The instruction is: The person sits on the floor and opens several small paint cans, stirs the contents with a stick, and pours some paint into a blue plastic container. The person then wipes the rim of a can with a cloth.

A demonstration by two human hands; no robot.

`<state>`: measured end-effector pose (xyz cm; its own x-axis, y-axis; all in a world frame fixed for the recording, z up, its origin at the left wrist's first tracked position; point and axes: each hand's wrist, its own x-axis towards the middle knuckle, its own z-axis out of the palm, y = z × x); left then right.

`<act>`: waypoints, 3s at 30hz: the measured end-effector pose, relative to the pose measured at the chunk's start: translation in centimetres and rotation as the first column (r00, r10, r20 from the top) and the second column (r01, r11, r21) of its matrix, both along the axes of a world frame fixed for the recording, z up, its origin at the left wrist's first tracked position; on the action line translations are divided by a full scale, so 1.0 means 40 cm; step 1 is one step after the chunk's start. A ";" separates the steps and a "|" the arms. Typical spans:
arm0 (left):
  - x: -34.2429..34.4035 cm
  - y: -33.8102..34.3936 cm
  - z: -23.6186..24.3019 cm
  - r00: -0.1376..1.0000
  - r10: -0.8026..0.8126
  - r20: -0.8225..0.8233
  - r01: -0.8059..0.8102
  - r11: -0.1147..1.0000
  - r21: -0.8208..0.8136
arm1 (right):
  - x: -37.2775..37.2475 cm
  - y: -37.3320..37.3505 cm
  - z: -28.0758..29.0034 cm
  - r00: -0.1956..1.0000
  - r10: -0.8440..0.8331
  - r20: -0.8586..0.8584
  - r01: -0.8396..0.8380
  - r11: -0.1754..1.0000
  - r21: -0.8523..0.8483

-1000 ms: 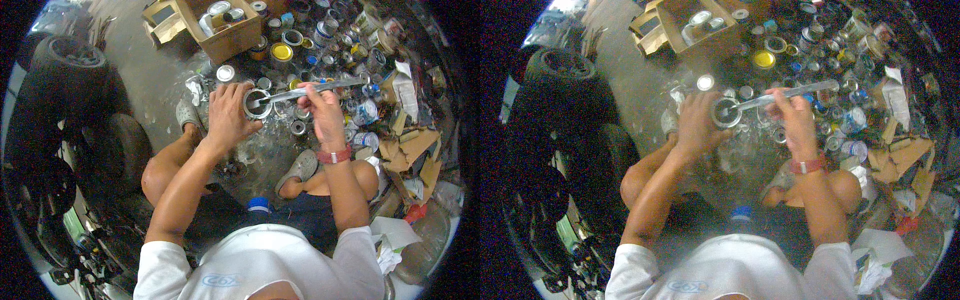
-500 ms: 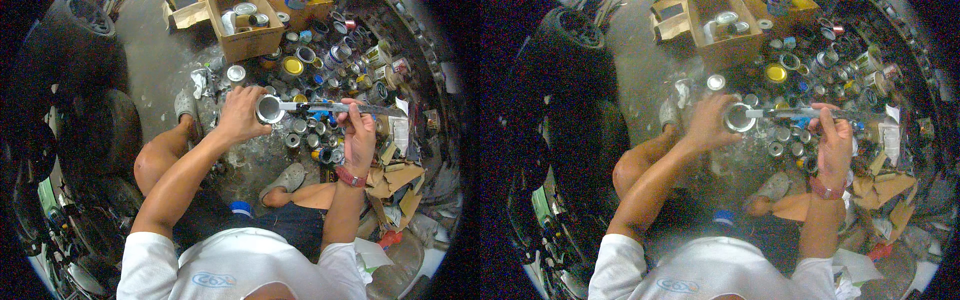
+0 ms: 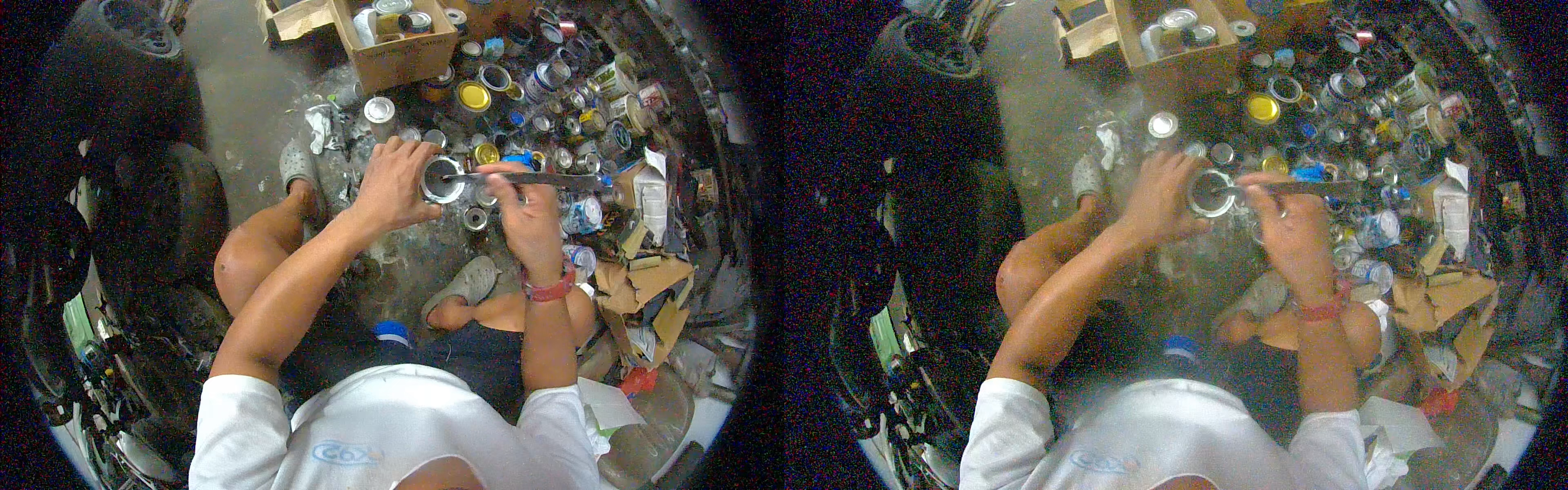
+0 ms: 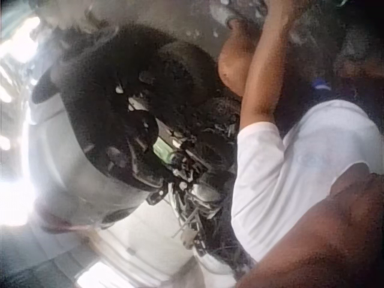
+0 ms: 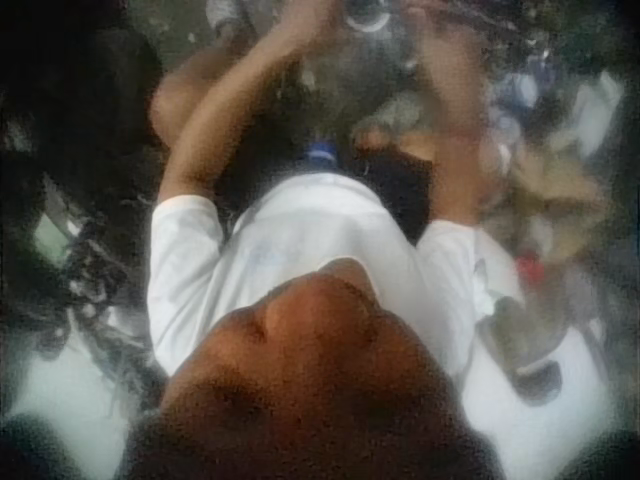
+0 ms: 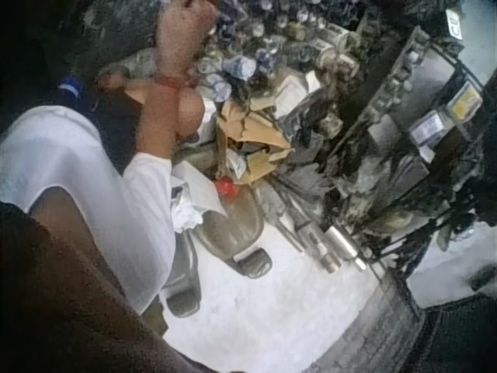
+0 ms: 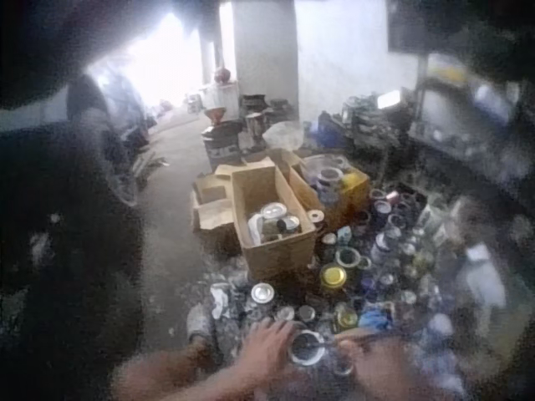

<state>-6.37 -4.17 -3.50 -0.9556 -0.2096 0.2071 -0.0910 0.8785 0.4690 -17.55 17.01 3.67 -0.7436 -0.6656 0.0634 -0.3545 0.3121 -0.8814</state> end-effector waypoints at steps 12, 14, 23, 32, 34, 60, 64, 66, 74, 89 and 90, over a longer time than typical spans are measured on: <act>0.007 0.001 0.028 0.999 -0.042 0.016 0.043 0.997 -0.066 | 0.006 -0.017 -0.004 0.879 0.221 -0.423 -0.234 0.972 0.021; 0.007 0.003 0.030 0.998 -0.068 0.002 0.067 0.995 -0.077 | -0.001 -0.017 -0.001 0.868 0.204 -0.454 -0.220 0.975 0.017; 0.008 0.005 0.037 0.998 -0.051 0.024 0.051 0.998 -0.025 | 0.005 -0.018 -0.031 0.979 -0.140 0.152 0.121 0.984 0.128; -0.003 -0.011 -0.004 0.999 0.039 -0.037 -0.031 0.983 0.179 | -0.129 0.091 -0.038 0.900 -0.166 0.402 0.302 0.904 -0.301; -0.003 -0.004 0.004 0.999 0.039 0.000 -0.039 0.976 0.212 | -0.140 0.103 -0.041 0.889 -0.169 0.426 0.314 0.902 -0.298; -0.119 0.090 -0.538 0.986 0.092 0.141 -0.136 0.927 0.350 | -0.192 -0.024 -0.648 0.843 -0.346 0.413 0.264 0.933 0.244; -0.168 0.117 -0.646 0.966 0.155 0.209 -0.221 0.914 0.342 | -0.167 0.052 -0.738 0.745 -0.582 0.325 0.517 0.812 0.270; -0.198 0.132 -0.674 0.964 0.162 0.209 -0.226 0.915 0.333 | -0.113 0.116 -0.822 0.692 -0.697 0.188 0.668 0.717 0.197; -0.250 0.181 -0.753 0.931 0.214 0.296 -0.302 0.907 0.293 | 0.136 0.122 -0.928 0.711 -0.699 0.069 0.613 0.665 0.426; -0.142 0.165 -0.743 0.953 0.235 0.189 -0.287 0.898 0.334 | 0.104 0.107 -1.010 0.621 -0.784 0.020 0.740 0.594 0.317; -0.125 0.164 -0.725 0.959 0.225 0.171 -0.269 0.911 0.311 | 0.102 0.108 -1.009 0.623 -0.782 0.022 0.738 0.597 0.313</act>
<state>-11.38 2.41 -32.50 -0.8781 -0.4771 -0.0352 -0.3640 0.6185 0.6964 -13.45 21.31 -36.68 -0.9713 0.1723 -0.1642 0.2365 0.6214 -0.7470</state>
